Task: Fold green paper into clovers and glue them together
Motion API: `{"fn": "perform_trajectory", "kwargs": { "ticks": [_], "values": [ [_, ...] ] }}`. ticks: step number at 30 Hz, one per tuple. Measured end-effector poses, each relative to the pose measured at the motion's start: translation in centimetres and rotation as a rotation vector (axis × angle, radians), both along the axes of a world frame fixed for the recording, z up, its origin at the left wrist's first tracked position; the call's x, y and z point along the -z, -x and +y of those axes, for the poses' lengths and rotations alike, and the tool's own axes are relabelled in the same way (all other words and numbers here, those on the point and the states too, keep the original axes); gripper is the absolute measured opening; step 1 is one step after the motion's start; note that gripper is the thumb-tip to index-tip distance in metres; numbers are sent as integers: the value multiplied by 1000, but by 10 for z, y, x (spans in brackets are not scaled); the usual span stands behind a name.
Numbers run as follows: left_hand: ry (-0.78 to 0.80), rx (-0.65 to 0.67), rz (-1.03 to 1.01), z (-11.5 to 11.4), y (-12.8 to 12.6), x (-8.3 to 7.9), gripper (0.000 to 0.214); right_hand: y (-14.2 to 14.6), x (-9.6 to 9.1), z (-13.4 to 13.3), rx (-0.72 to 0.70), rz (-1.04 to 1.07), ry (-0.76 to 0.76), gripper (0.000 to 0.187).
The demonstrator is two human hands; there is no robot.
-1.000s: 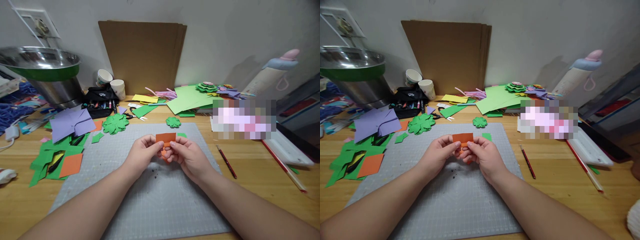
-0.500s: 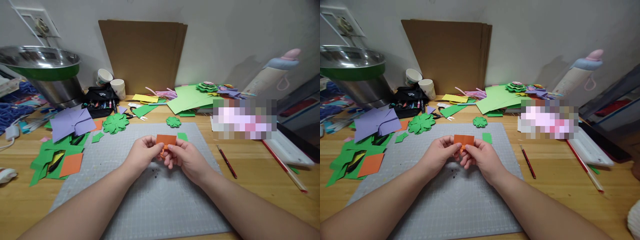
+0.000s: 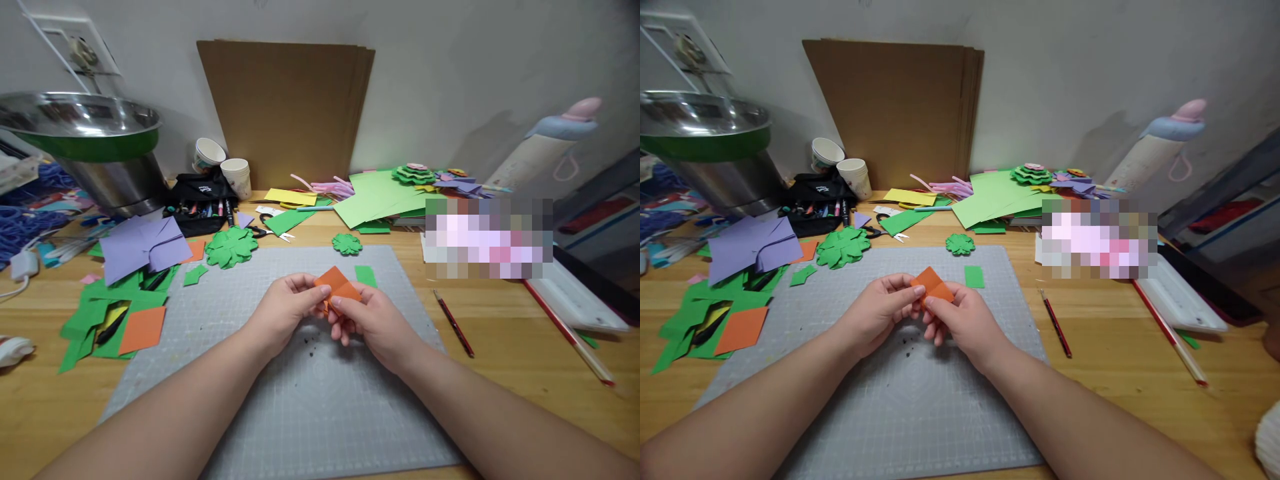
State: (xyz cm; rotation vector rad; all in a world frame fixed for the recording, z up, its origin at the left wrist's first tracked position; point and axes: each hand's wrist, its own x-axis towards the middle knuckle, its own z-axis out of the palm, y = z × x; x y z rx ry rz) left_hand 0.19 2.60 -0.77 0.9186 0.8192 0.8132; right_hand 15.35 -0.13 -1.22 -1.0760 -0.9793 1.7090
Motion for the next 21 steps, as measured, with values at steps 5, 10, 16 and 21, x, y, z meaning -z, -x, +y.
{"fn": "perform_trajectory", "kwargs": {
  "ticks": [5,10,16,21],
  "values": [
    [10,93,-50,-1,1,-2,20,-1,0,-1,42,11,-58,24],
    [62,49,10,0,1,-5,22,-4,-4,-3,33,-102,-99,24],
    [112,63,39,1,2,-6,24,-6,-6,-2,75,-103,-80,21],
    [142,103,18,1,4,-6,23,-4,-5,-2,88,-84,-84,21]
  ]
}}
